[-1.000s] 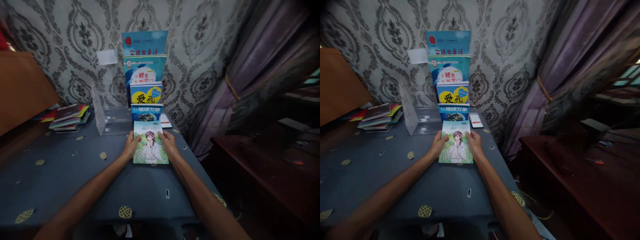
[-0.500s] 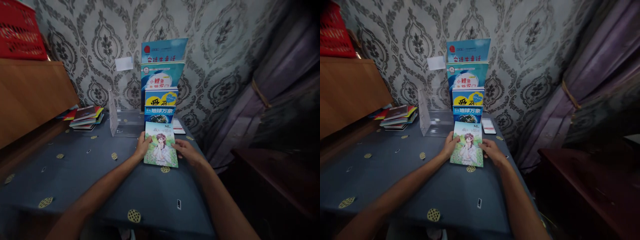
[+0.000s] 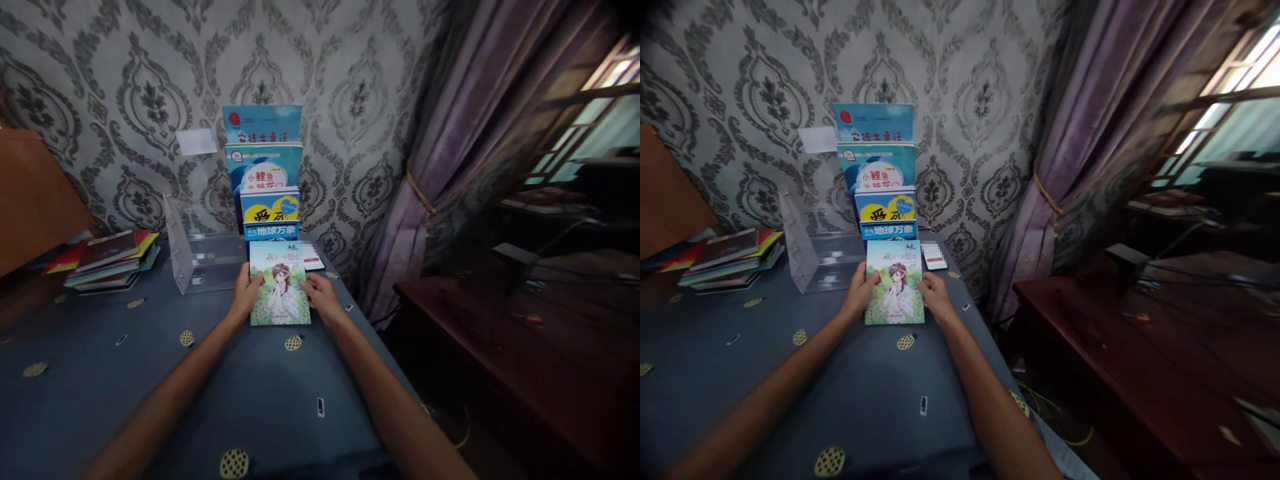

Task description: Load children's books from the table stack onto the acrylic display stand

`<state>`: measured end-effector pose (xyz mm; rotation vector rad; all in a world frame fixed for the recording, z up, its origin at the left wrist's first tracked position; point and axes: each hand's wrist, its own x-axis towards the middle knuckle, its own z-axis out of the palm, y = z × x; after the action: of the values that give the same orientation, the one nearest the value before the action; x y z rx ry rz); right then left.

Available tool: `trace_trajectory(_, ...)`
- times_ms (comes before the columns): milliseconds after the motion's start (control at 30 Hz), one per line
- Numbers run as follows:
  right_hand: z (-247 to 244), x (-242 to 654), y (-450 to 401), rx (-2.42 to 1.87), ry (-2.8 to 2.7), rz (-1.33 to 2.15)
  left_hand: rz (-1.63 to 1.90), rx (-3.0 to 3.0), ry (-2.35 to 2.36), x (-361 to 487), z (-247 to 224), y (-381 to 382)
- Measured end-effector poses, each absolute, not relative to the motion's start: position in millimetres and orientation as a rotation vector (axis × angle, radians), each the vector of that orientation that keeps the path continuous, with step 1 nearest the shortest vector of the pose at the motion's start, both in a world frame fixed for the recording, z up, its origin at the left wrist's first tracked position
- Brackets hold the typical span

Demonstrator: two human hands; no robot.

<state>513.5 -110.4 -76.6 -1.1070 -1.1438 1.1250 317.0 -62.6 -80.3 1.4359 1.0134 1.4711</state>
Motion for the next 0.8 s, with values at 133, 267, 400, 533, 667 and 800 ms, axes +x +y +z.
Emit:
trace_trajectory(133, -79, 513, -101, -1.092, -1.145, 1.049, 1.475, 1.519, 1.039, 318, -74, -56)
trace_trajectory(267, -76, 512, -93, -1.069, -1.181, 0.993, 1.493, 1.544, 1.053, 316, -67, -52)
trace_trajectory(400, -69, 510, -86, -1.046, -1.198, 0.992, 1.538, 1.569, 1.020, 313, -58, -49)
trace_trajectory(533, -66, 509, -78, -1.072, -1.215, 0.983, 1.564, 1.579, 0.998, 312, -51, -46)
trace_trajectory(667, -65, 509, -71, -1.069, -1.228, 0.970, 1.566, 1.575, 1.032, 312, -48, -44)
trace_trajectory(800, -61, 511, -70, -1.052, -1.245, 0.988, 1.593, 1.604, 1.043, 312, -46, -42)
